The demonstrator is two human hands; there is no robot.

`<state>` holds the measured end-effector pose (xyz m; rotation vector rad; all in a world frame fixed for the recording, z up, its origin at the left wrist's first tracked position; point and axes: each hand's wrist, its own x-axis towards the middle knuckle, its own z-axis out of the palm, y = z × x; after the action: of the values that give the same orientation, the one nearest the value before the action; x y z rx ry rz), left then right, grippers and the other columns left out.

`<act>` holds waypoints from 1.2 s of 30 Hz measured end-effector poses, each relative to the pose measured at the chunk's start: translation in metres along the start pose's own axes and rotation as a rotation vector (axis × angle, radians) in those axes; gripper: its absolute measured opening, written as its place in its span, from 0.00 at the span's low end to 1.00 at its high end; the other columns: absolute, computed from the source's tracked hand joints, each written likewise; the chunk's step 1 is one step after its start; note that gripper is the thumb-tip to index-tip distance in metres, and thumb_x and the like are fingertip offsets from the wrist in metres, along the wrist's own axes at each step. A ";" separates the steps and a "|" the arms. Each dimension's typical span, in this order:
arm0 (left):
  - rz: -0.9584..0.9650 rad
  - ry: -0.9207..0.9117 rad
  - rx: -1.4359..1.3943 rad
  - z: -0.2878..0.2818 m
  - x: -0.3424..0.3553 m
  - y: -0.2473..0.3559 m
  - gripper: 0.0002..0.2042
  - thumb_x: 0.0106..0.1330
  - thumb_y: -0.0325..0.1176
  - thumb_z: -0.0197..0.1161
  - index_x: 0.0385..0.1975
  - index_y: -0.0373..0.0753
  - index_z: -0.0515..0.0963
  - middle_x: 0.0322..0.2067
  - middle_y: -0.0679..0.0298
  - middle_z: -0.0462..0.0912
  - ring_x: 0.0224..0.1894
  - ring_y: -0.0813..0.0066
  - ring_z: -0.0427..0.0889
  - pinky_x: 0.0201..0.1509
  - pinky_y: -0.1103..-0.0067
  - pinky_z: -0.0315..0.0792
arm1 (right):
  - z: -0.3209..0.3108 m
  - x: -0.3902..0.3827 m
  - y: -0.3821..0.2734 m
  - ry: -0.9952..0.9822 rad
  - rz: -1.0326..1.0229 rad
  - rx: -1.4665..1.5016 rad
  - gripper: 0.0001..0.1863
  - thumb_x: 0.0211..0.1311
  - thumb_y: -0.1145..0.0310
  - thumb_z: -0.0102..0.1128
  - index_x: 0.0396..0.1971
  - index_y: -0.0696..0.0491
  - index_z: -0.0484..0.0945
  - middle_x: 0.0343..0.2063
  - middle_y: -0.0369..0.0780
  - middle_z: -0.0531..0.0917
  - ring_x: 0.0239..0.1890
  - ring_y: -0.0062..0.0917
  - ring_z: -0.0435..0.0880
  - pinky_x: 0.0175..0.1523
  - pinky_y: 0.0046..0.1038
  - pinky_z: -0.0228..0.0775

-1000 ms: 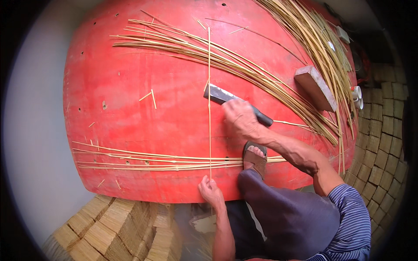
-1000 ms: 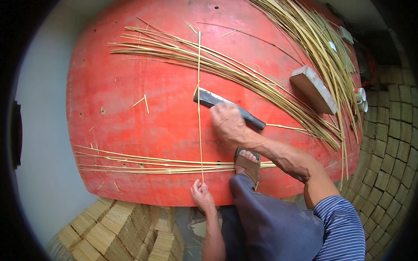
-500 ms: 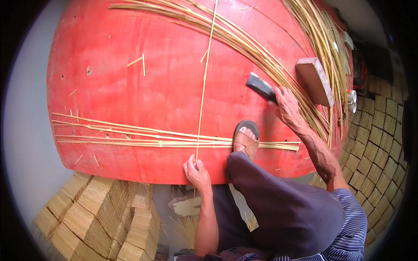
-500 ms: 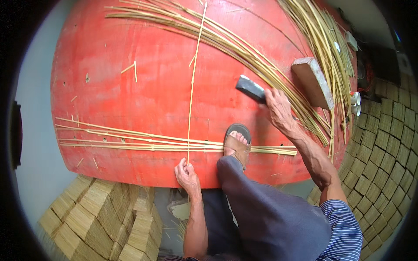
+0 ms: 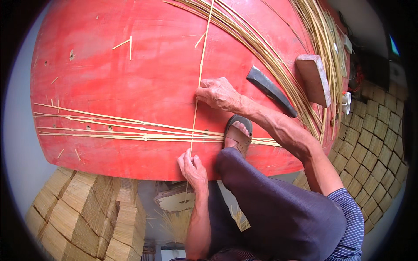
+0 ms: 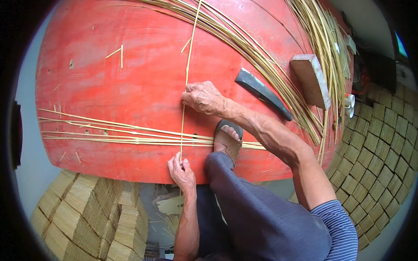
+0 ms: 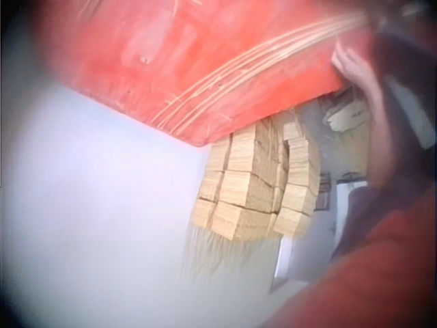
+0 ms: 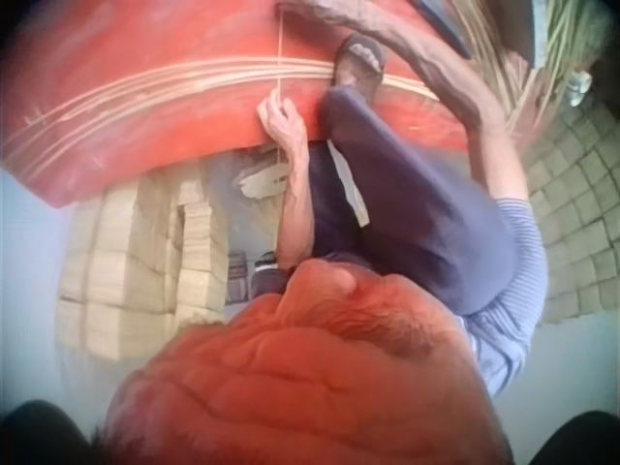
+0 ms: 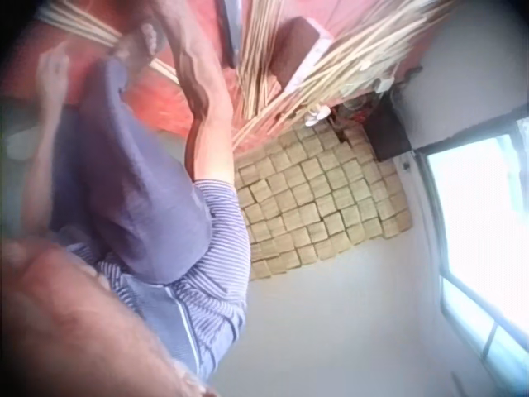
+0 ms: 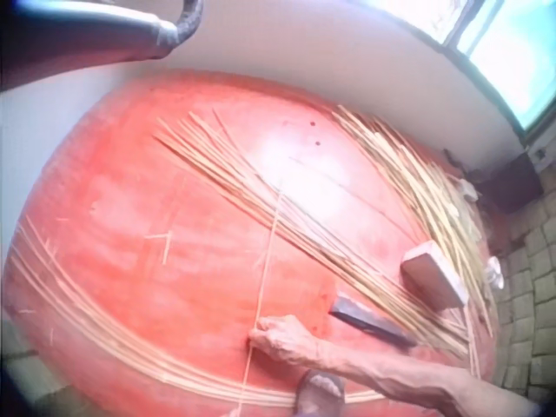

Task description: The person weaves a rectangular bamboo basket by hand on a red workbench. They use a knife to trim excess bamboo and then begin laying out new bamboo strips to start a new basket.

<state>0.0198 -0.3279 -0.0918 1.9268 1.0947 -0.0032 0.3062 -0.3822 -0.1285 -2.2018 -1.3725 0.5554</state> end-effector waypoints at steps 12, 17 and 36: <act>-0.019 -0.029 -0.019 0.014 -0.010 0.013 0.20 0.61 0.20 0.58 0.54 0.32 0.74 0.43 0.54 0.72 0.39 0.63 0.75 0.48 0.68 0.71 | 0.007 0.006 -0.004 0.012 -0.131 -0.010 0.08 0.55 0.67 0.56 0.21 0.53 0.72 0.26 0.44 0.74 0.30 0.41 0.79 0.32 0.41 0.71; 0.049 -0.043 0.026 0.025 -0.023 0.005 0.20 0.61 0.20 0.58 0.54 0.32 0.74 0.44 0.53 0.73 0.39 0.63 0.75 0.49 0.69 0.71 | -0.003 -0.019 0.003 -0.031 -0.130 -0.057 0.08 0.53 0.67 0.56 0.21 0.54 0.71 0.26 0.44 0.74 0.32 0.40 0.79 0.33 0.40 0.71; -0.353 0.074 -0.542 -0.019 0.029 0.014 0.17 0.70 0.26 0.52 0.57 0.29 0.73 0.46 0.52 0.82 0.43 0.69 0.83 0.50 0.73 0.77 | 0.007 -0.012 -0.059 -0.165 -0.008 0.231 0.05 0.56 0.71 0.58 0.27 0.55 0.71 0.24 0.45 0.77 0.27 0.44 0.81 0.29 0.43 0.73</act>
<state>0.0396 -0.2977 -0.0823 1.2485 1.3139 0.1552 0.2549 -0.3697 -0.0981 -2.0009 -1.3243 0.8632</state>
